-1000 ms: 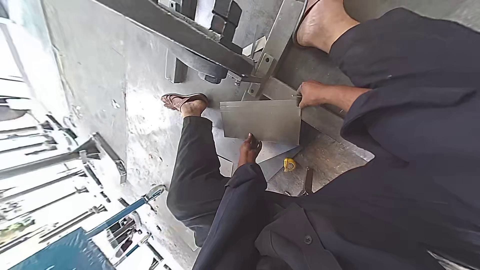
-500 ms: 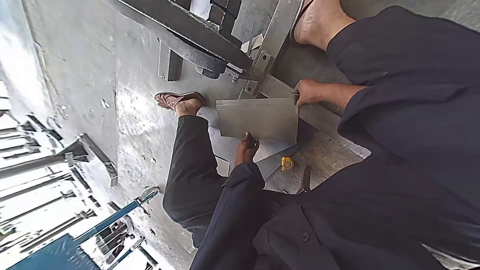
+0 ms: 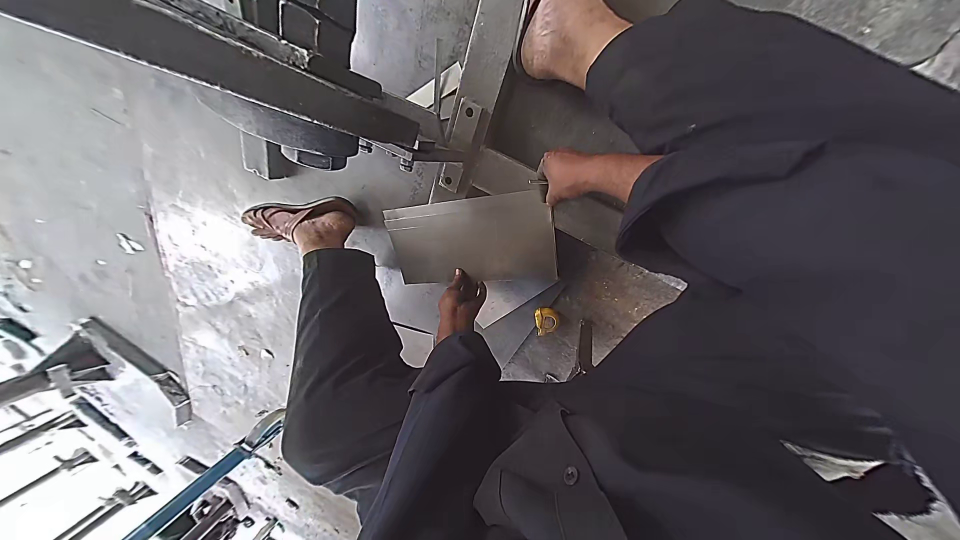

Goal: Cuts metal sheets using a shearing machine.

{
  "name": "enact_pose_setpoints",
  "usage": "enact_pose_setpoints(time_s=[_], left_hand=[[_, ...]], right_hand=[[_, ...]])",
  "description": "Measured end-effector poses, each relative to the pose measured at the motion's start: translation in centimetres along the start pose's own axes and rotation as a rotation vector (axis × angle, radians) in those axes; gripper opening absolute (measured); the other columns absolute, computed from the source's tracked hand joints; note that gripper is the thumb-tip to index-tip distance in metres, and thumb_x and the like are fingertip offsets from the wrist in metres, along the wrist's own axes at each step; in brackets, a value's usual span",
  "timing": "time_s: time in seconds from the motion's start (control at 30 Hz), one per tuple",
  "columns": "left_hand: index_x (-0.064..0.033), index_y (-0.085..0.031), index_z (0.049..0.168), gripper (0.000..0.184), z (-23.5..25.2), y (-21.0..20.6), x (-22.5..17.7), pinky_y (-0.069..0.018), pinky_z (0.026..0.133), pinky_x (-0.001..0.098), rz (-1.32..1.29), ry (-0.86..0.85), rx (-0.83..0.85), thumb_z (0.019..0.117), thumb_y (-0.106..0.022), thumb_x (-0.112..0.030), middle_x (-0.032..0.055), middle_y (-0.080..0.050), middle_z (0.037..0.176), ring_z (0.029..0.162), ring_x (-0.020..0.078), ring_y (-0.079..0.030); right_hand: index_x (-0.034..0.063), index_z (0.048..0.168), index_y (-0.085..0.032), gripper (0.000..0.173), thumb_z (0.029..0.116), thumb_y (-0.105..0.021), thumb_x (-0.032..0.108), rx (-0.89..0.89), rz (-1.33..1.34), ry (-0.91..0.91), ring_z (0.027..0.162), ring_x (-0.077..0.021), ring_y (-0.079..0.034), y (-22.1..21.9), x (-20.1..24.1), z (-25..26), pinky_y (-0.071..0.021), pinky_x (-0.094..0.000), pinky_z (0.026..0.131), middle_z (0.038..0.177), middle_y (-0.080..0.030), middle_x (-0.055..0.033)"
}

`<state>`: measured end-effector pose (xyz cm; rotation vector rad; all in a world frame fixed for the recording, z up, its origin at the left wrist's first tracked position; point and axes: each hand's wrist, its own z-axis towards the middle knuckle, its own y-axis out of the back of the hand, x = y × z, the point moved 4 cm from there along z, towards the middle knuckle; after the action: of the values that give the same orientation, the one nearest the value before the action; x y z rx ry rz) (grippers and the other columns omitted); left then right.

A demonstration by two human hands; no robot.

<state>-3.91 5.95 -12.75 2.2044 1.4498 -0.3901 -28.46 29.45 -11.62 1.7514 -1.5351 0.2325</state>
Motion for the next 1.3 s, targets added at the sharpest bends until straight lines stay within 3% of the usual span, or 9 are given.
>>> enact_pose_setpoints(time_s=[0.3, 0.43, 0.73, 0.9, 1.3], left_hand=[[-0.0095, -0.045, 0.141, 0.038, -0.07, -0.17, 0.06, -0.0534, 0.095, 0.0446, 0.002, -0.004, -0.008, 0.1064, -0.054, -0.021, 0.0154, -0.054, 0.137, 0.121, 0.0269, -0.058], [-0.009, -0.048, 0.136, 0.032, -0.06, -0.1, 0.05, -0.0554, 0.09, 0.0422, 0.017, -0.01, -0.007, 0.1063, -0.054, -0.021, 0.0138, -0.057, 0.126, 0.112, 0.0248, -0.061], [-0.01, -0.047, 0.139, 0.035, -0.12, -0.1, 0.05, -0.0548, 0.092, 0.0439, 0.017, -0.005, 0.001, 0.1067, -0.054, -0.022, 0.014, -0.056, 0.132, 0.117, 0.0254, -0.06], [-0.0102, -0.047, 0.138, 0.034, 0.01, -0.19, 0.04, -0.0556, 0.09, 0.0431, 0.001, -0.004, -0.007, 0.1067, -0.054, -0.022, 0.0138, -0.057, 0.13, 0.113, 0.0252, -0.061], [-0.0107, -0.049, 0.135, 0.031, 0.17, -0.07, 0.09, -0.0565, 0.087, 0.0435, -0.004, -0.009, -0.006, 0.1067, -0.053, -0.021, 0.0135, -0.058, 0.125, 0.109, 0.0255, -0.062]], right_hand=[[-0.0059, 0.098, -0.069, 0.027, 0.0855, -0.08, 0.015, -0.003, 0.008, -0.003, 0.107, -0.0401, -0.064, 0.0, -0.12, 0.06, -0.0499, -0.0588, 0.09, 0.108, -0.066, -0.0249], [-0.0061, 0.097, -0.069, 0.026, 0.0864, -0.079, 0.016, -0.009, 0.009, 0.003, 0.107, -0.0402, -0.064, 0.05, 0.01, -0.2, -0.0499, -0.0588, 0.09, 0.108, -0.066, -0.0254], [-0.0056, 0.097, -0.068, 0.027, 0.0855, -0.079, 0.017, -0.013, 0.025, -0.018, 0.105, -0.0399, -0.064, -0.14, -0.26, 0.21, -0.0505, -0.0591, 0.088, 0.107, -0.066, -0.0245], [-0.0052, 0.093, -0.068, 0.026, 0.0865, -0.079, 0.017, -0.015, 0.021, -0.013, 0.101, -0.0391, -0.065, -0.07, -0.22, 0.2, -0.0506, -0.0582, 0.085, 0.103, -0.066, -0.0239], [-0.0053, 0.096, -0.069, 0.026, 0.0859, -0.078, 0.016, -0.019, 0.036, -0.016, 0.103, -0.0396, -0.065, -0.11, -0.26, 0.26, -0.0504, -0.0586, 0.086, 0.105, -0.066, -0.0244]])
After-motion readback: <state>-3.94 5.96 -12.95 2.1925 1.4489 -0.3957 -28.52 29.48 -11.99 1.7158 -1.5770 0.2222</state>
